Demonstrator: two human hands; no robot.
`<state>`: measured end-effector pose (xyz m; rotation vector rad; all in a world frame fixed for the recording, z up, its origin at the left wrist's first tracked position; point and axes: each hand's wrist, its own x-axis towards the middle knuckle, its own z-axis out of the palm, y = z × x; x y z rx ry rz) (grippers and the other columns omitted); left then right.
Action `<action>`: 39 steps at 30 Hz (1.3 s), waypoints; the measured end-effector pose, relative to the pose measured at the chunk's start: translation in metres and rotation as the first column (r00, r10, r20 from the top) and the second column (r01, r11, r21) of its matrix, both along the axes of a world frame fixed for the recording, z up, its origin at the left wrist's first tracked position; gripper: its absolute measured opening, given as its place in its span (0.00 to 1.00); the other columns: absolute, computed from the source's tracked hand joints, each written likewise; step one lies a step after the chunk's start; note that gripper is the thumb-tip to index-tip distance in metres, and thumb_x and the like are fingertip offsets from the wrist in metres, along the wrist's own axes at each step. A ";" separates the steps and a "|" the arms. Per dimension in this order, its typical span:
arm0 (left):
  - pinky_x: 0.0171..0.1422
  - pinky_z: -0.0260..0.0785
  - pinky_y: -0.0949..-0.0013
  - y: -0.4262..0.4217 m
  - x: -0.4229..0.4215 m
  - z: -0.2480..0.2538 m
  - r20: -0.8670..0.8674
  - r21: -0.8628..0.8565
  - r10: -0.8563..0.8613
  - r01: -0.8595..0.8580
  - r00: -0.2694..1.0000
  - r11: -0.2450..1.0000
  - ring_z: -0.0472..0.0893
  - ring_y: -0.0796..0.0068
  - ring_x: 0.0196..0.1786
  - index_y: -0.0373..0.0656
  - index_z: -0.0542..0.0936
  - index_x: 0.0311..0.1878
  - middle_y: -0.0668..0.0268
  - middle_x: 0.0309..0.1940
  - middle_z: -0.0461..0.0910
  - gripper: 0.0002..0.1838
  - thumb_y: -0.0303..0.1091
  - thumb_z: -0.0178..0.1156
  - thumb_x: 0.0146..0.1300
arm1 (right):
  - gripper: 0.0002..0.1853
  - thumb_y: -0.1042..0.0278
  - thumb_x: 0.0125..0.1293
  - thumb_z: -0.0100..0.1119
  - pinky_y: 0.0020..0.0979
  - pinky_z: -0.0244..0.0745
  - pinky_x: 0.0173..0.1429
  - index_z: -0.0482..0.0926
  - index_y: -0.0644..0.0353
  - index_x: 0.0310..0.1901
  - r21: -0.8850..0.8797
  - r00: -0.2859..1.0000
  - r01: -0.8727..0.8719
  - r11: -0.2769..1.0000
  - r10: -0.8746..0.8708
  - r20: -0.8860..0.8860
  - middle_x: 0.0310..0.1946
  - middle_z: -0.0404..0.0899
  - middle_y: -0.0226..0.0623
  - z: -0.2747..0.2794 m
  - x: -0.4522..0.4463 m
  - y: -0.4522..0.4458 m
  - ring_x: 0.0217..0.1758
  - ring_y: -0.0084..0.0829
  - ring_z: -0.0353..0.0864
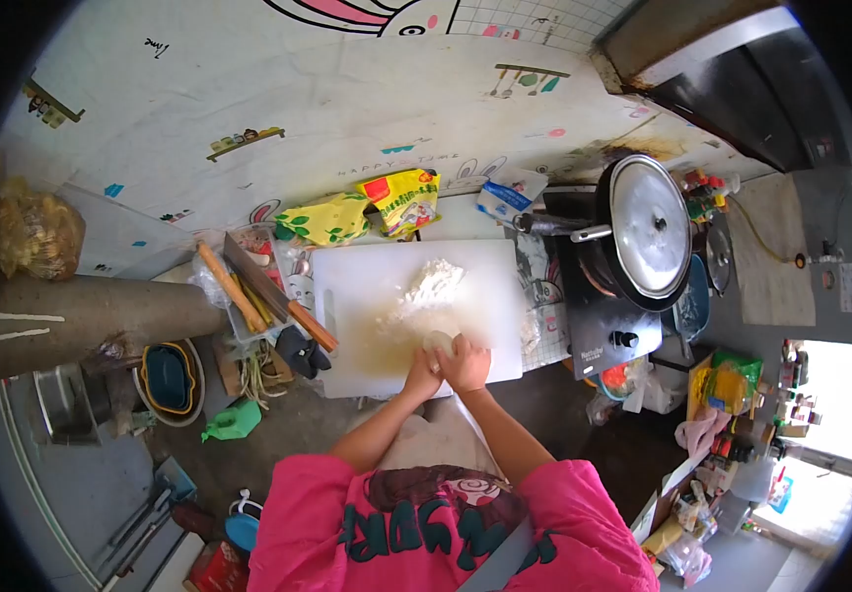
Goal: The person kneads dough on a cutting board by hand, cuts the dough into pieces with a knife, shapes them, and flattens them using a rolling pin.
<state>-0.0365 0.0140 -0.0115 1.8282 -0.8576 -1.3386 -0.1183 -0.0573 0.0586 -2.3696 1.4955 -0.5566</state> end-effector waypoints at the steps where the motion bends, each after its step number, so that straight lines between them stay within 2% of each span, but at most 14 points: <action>1: 0.50 0.68 0.61 0.001 0.002 -0.002 -0.055 -0.003 0.005 -0.005 0.998 1.000 0.76 0.55 0.47 0.31 0.61 0.50 0.47 0.41 0.73 0.26 0.34 0.61 0.55 | 0.19 0.50 0.47 0.65 0.41 0.65 0.33 0.71 0.56 0.23 0.001 1.000 0.013 1.000 -0.013 -0.024 0.22 0.72 0.38 -0.007 0.003 0.001 0.27 0.42 0.73; 3: 0.49 0.69 0.63 0.007 0.004 -0.007 -0.164 0.004 0.012 -0.011 0.986 1.000 0.77 0.57 0.45 0.32 0.61 0.50 0.48 0.40 0.73 0.25 0.32 0.61 0.55 | 0.18 0.53 0.44 0.66 0.38 0.63 0.41 0.70 0.55 0.28 0.012 0.996 0.046 0.999 -0.045 -0.074 0.31 0.71 0.36 -0.018 0.008 0.008 0.37 0.39 0.71; 6: 0.47 0.69 0.63 0.010 0.007 -0.010 -0.215 -0.119 0.005 -0.031 0.977 0.992 0.76 0.59 0.41 0.33 0.61 0.50 0.51 0.39 0.72 0.23 0.27 0.60 0.54 | 0.19 0.51 0.46 0.65 0.39 0.63 0.44 0.72 0.55 0.33 0.043 0.994 0.078 0.996 -0.075 -0.081 0.33 0.72 0.35 -0.029 0.017 -0.006 0.39 0.38 0.72; 9: 0.45 0.70 0.72 0.007 0.013 0.007 -0.172 -0.218 -0.030 -0.009 0.985 0.976 0.74 0.73 0.47 0.35 0.58 0.53 0.59 0.42 0.69 0.26 0.18 0.57 0.52 | 0.20 0.50 0.47 0.65 0.38 0.62 0.48 0.74 0.53 0.38 0.136 0.993 0.099 0.986 -0.089 -0.079 0.36 0.72 0.33 -0.048 0.021 -0.019 0.42 0.36 0.72; 12: 0.48 0.69 0.70 0.009 0.008 -0.031 -0.405 -0.067 0.012 -0.043 0.914 0.997 0.73 0.73 0.48 0.34 0.55 0.55 0.58 0.47 0.66 0.29 0.18 0.57 0.52 | 0.19 0.51 0.48 0.64 0.38 0.61 0.50 0.75 0.52 0.38 0.139 0.993 0.086 0.987 -0.074 -0.089 0.37 0.72 0.32 -0.055 0.024 -0.033 0.44 0.36 0.71; 17: 0.45 0.69 0.66 -0.002 0.011 -0.025 0.159 -0.145 -0.271 0.294 0.949 0.945 0.70 0.74 0.43 0.32 0.49 0.58 0.59 0.45 0.62 0.33 0.24 0.57 0.53 | 0.15 0.51 0.52 0.61 0.38 0.61 0.50 0.75 0.50 0.37 0.116 0.992 0.032 0.993 -0.018 -0.123 0.36 0.73 0.31 -0.058 0.030 -0.063 0.44 0.36 0.71; 19: 0.43 0.68 0.67 0.002 0.009 -0.024 0.008 -0.026 -0.282 0.282 0.959 0.959 0.69 0.74 0.42 0.32 0.46 0.60 0.58 0.45 0.62 0.36 0.26 0.57 0.53 | 0.12 0.54 0.55 0.58 0.39 0.62 0.48 0.75 0.51 0.34 0.156 0.990 0.040 0.987 -0.018 -0.137 0.35 0.73 0.32 -0.062 0.032 -0.072 0.42 0.36 0.71; 22: 0.39 0.67 0.68 0.004 -0.005 -0.025 -0.083 -0.118 -0.080 0.070 0.993 0.991 0.69 0.75 0.40 0.33 0.44 0.62 0.59 0.45 0.63 0.38 0.27 0.57 0.54 | 0.09 0.57 0.57 0.56 0.40 0.63 0.46 0.76 0.52 0.30 0.094 0.985 0.050 0.994 -0.033 -0.170 0.33 0.73 0.32 -0.063 0.039 -0.086 0.41 0.37 0.71; 24: 0.39 0.68 0.67 0.008 -0.021 -0.022 -0.277 -0.014 0.100 -0.108 0.956 0.994 0.71 0.72 0.37 0.34 0.44 0.62 0.58 0.44 0.65 0.38 0.26 0.57 0.54 | 0.09 0.56 0.57 0.56 0.40 0.63 0.46 0.76 0.52 0.29 0.034 0.986 0.052 0.998 -0.045 -0.161 0.33 0.73 0.32 -0.049 0.043 -0.093 0.41 0.37 0.71; 27: 0.36 0.69 0.68 -0.012 -0.021 0.015 -0.573 0.300 0.370 -0.233 0.732 0.925 0.73 0.69 0.31 0.38 0.45 0.61 0.58 0.41 0.68 0.38 0.23 0.58 0.53 | 0.11 0.54 0.58 0.56 0.41 0.63 0.46 0.77 0.52 0.30 0.031 0.983 0.071 0.997 -0.065 -0.171 0.35 0.73 0.31 -0.045 0.045 -0.089 0.42 0.37 0.71; 29: 0.27 0.66 0.73 -0.019 -0.020 0.025 -0.668 0.255 0.420 -0.342 0.614 0.905 0.71 0.75 0.23 0.44 0.48 0.60 0.61 0.37 0.69 0.38 0.22 0.60 0.51 | 0.11 0.54 0.58 0.56 0.41 0.63 0.47 0.78 0.52 0.32 0.037 0.977 0.089 0.995 -0.081 -0.195 0.37 0.73 0.31 -0.046 0.042 -0.086 0.44 0.36 0.71; 34: 0.51 0.61 0.59 -0.017 -0.015 0.015 -0.647 0.423 0.594 -0.423 0.479 0.801 0.65 0.72 0.50 0.54 0.58 0.53 0.70 0.48 0.65 0.29 0.25 0.62 0.51 | 0.19 0.48 0.66 0.46 0.47 0.66 0.51 0.80 0.54 0.37 0.282 0.985 0.096 0.955 -0.050 -0.165 0.40 0.79 0.37 -0.019 0.032 -0.072 0.48 0.42 0.73; 37: 0.43 0.61 0.69 -0.010 -0.024 -0.004 -0.680 0.400 0.595 -0.463 0.428 0.791 0.64 0.77 0.46 0.53 0.57 0.53 0.70 0.47 0.61 0.32 0.24 0.63 0.48 | 0.20 0.46 0.65 0.46 0.45 0.67 0.49 0.80 0.54 0.34 0.335 0.989 0.105 0.936 -0.062 -0.137 0.37 0.80 0.36 0.006 0.028 -0.063 0.47 0.41 0.74; 39: 0.48 0.61 0.67 -0.006 -0.022 -0.022 -0.734 0.389 0.530 -0.377 0.424 0.840 0.63 0.75 0.50 0.54 0.56 0.56 0.69 0.51 0.60 0.33 0.26 0.62 0.50 | 0.18 0.48 0.64 0.48 0.45 0.69 0.46 0.78 0.54 0.36 0.320 0.987 0.128 0.939 -0.088 -0.138 0.35 0.79 0.36 0.016 0.027 -0.056 0.45 0.41 0.75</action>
